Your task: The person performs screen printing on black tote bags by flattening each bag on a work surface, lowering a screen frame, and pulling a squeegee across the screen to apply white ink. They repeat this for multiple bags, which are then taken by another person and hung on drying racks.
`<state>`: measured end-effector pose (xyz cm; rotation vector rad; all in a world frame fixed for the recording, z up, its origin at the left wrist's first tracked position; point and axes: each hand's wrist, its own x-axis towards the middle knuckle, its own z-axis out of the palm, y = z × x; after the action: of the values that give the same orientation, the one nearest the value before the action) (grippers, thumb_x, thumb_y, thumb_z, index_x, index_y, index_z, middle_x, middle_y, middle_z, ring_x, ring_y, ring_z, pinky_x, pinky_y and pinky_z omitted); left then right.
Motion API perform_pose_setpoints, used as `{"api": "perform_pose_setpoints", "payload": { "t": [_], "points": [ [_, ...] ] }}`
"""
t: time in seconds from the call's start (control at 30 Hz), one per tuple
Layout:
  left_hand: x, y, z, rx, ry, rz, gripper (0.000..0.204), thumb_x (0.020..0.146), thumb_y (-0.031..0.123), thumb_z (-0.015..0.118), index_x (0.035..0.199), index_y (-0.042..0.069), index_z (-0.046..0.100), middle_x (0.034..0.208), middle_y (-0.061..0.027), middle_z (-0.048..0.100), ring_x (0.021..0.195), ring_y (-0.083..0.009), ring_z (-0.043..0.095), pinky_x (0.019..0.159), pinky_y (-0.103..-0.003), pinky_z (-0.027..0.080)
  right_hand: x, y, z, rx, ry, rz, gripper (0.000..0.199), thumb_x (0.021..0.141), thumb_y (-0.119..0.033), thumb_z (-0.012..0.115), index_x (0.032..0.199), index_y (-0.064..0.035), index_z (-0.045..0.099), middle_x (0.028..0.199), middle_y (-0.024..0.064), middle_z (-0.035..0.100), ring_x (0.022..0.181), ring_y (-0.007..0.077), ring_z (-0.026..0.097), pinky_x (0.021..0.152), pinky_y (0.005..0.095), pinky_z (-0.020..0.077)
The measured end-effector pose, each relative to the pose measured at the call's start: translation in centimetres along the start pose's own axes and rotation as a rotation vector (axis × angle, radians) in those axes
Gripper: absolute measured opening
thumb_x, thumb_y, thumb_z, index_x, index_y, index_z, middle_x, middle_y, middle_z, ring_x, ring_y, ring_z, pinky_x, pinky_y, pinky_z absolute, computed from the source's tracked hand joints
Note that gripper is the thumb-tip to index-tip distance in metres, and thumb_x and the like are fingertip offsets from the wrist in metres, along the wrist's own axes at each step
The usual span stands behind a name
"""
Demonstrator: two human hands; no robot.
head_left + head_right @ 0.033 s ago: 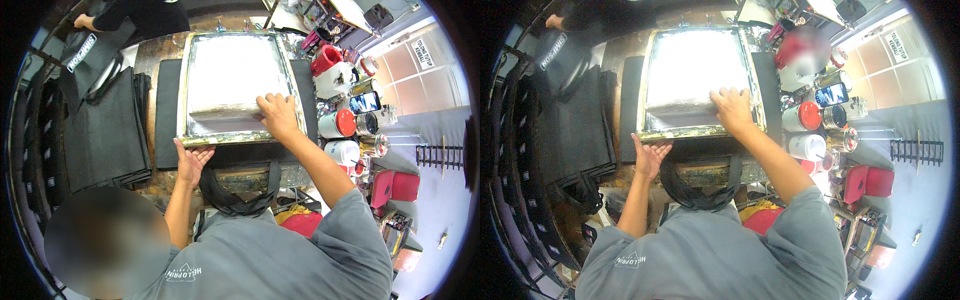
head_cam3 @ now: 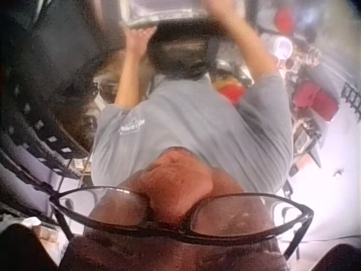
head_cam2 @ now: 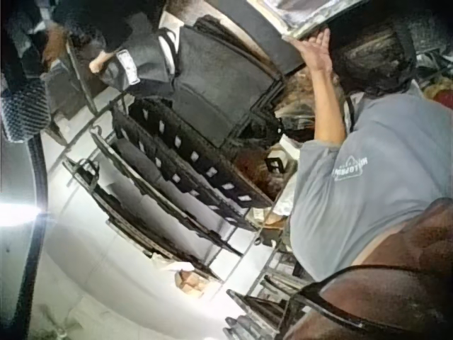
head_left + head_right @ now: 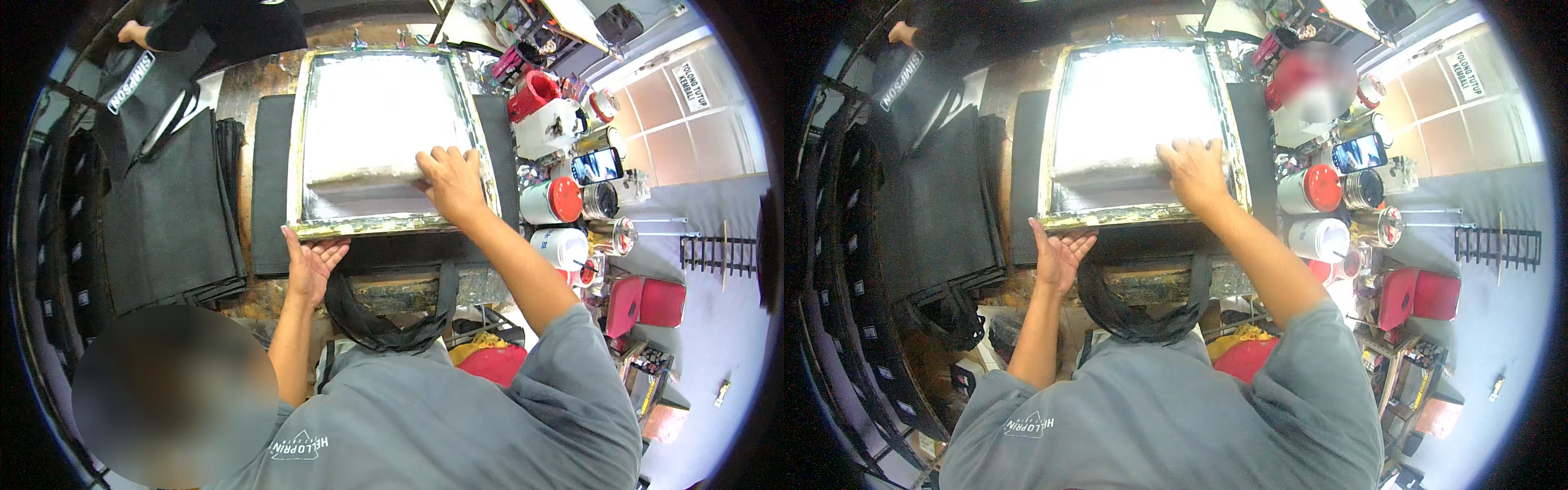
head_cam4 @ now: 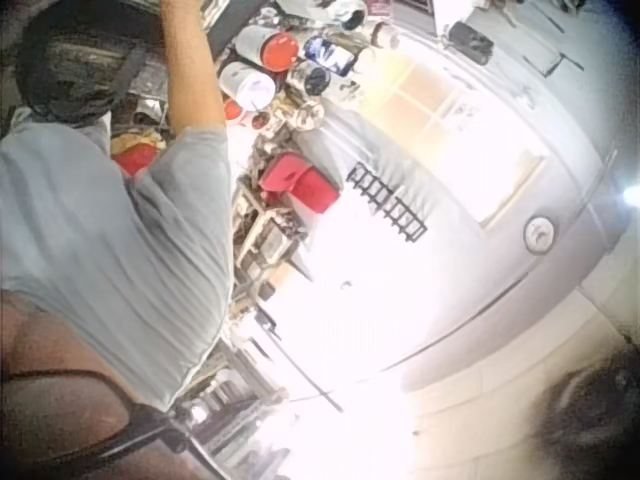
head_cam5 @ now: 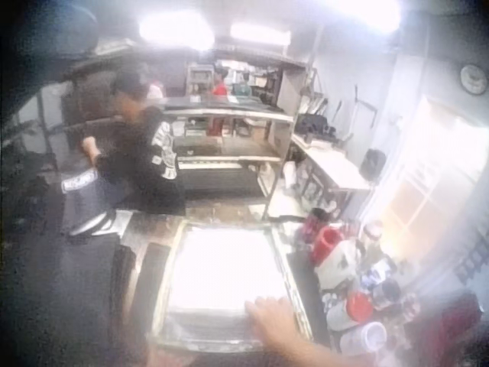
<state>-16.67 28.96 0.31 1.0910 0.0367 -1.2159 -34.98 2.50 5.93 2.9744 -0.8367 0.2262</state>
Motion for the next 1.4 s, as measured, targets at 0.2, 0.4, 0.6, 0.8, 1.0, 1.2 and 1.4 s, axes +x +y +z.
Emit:
{"api": "perform_pose_setpoints", "payload": {
  "t": [0.2,0.4,0.6,0.8,1.0,1.2,1.4],
  "points": [
    [1.1,-0.9,-1.5,0.039,-0.031,-0.079,0.128,0.092,0.094,0.035,0.162,-0.012,0.014,0.156,-0.0362,0.035,0.145,-0.0414,0.045,0.118,-0.047,0.048,9.3,3.4,4.5,-0.025,0.055,0.026,0.044,0.08,-0.033,0.088,0.115,-0.0185,0.065,0.105,0.0033,0.069,0.105,0.028,0.066,0.089,0.0515,0.0412],
    [1.9,6.3,3.5,0.846,0.181,-0.343,0.084,0.103,0.076,0.048,0.076,0.0,0.07,0.055,-0.0102,0.065,0.042,-0.0184,0.062,0.039,-0.032,0.053,12.0,6.0,5.5,0.059,-0.036,0.023,0.047,0.081,-0.035,0.089,0.118,-0.0189,0.066,0.106,0.003,0.069,0.106,0.0272,0.067,0.087,0.0489,0.044],
    [17.7,9.9,11.2,1.901,0.155,1.567,0.067,0.087,0.062,0.08,0.12,0.004,0.073,0.111,-0.013,0.071,0.11,-0.0307,0.064,0.096,-0.044,0.05,10.7,5.2,9.0,-0.051,0.151,0.031,0.037,0.083,-0.028,0.086,0.112,-0.0184,0.065,0.1,0.0018,0.066,0.097,0.0246,0.065,0.082,0.0445,0.0445],
    [22.1,7.1,7.7,2.084,0.089,1.161,0.049,0.085,0.056,0.081,0.095,0.01,0.07,0.093,-0.0038,0.068,0.088,-0.024,0.064,0.08,-0.04,0.049,9.2,5.0,9.7,-0.084,0.125,0.0,0.027,0.085,-0.02,0.078,0.108,-0.0187,0.064,0.097,0.0017,0.065,0.094,0.0241,0.065,0.078,0.0421,0.0455],
    [17.3,5.2,6.5,2.056,0.086,1.163,0.049,0.079,0.053,0.085,0.093,0.009,0.069,0.09,-0.0046,0.066,0.083,-0.0241,0.063,0.077,-0.039,0.049,5.0,2.6,8.6,-0.056,0.129,-0.017,0.018,0.089,-0.017,0.072,0.105,-0.0186,0.064,0.093,0.0024,0.064,0.09,0.0251,0.064,0.077,0.0432,0.0443],
    [12.4,2.8,4.1,2.033,0.055,1.128,0.05,0.078,0.051,0.087,0.095,0.007,0.069,0.092,-0.0055,0.065,0.084,-0.0248,0.062,0.079,-0.041,0.05,0.1,-0.1,7.8,-0.002,0.156,-0.029,0.015,0.088,-0.015,0.07,0.101,-0.0172,0.063,0.091,0.0026,0.062,0.087,0.0243,0.062,0.076,0.042,0.0427],
    [8.2,2.6,4.4,1.99,-0.013,0.88,0.059,0.079,0.048,0.088,0.111,0.004,0.067,0.109,-0.0131,0.066,0.104,-0.0342,0.062,0.094,-0.048,0.049,-2.5,-2.2,5.8,-0.026,0.028,0.015,0.043,0.076,-0.017,0.086,0.114,-0.017,0.064,0.098,0.0034,0.063,0.096,0.0245,0.062,0.081,0.0426,0.0432]
  ]
}}
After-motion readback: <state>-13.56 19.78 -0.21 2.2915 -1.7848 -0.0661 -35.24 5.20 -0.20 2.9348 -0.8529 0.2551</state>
